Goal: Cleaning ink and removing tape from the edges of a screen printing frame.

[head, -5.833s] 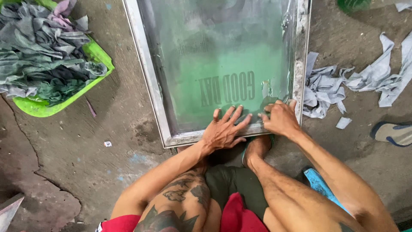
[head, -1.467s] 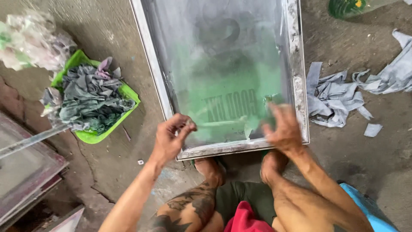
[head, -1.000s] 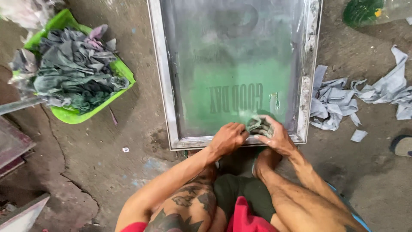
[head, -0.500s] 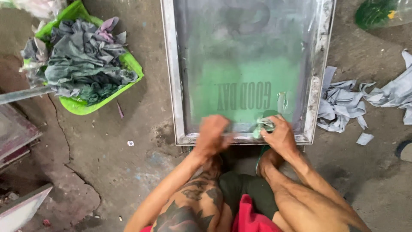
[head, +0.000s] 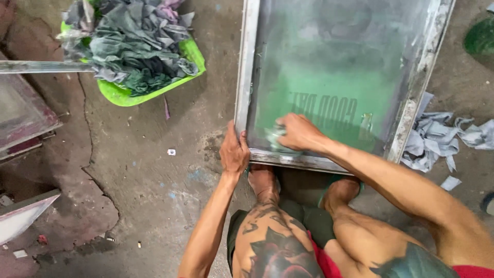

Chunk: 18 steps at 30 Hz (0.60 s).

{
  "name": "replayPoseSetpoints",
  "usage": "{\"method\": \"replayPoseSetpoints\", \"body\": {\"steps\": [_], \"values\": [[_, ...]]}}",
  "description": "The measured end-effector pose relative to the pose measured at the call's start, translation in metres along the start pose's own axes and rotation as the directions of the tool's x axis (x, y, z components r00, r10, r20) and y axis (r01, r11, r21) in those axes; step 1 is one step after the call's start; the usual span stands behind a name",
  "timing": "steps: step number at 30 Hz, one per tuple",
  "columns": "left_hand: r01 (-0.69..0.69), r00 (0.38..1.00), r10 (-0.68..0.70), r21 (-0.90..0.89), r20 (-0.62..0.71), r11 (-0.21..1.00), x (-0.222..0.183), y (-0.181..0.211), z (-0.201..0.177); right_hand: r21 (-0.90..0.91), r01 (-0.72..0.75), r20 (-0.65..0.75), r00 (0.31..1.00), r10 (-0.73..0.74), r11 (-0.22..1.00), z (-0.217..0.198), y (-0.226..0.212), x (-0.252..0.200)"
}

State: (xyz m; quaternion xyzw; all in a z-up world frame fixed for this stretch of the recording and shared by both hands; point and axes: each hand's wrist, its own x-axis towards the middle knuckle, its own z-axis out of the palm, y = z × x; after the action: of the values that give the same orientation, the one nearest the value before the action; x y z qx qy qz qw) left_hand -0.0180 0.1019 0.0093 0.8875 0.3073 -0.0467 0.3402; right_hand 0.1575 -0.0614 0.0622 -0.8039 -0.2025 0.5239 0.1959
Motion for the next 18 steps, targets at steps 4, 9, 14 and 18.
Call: {"method": "replayPoseSetpoints", "body": {"steps": [4, 9, 14, 18], "values": [[0.006, 0.999, -0.008, -0.053, -0.039, 0.999, 0.001, -0.004, -0.004, 0.202, 0.267, -0.093, 0.963, -0.253, 0.942, -0.022, -0.077, 0.028], [-0.003, 1.0, -0.002, -0.17, -0.029, 0.986, 0.005, -0.012, 0.003, 0.47, 0.36, -0.256, 0.929, -0.266, 0.806, -0.085, -0.134, 0.018], [-0.079, 0.996, 0.069, -0.173, -0.06, 0.982, 0.007, -0.016, 0.002, 0.745, 0.472, -0.506, 0.861, -0.062, 0.471, -0.118, -0.121, 0.034], [-0.075, 0.997, 0.069, -0.238, -0.033, 0.968, 0.01, -0.02, 0.0, 0.337, 0.601, -0.754, 0.633, -0.174, 0.725, -0.078, -0.064, 0.044]]}}
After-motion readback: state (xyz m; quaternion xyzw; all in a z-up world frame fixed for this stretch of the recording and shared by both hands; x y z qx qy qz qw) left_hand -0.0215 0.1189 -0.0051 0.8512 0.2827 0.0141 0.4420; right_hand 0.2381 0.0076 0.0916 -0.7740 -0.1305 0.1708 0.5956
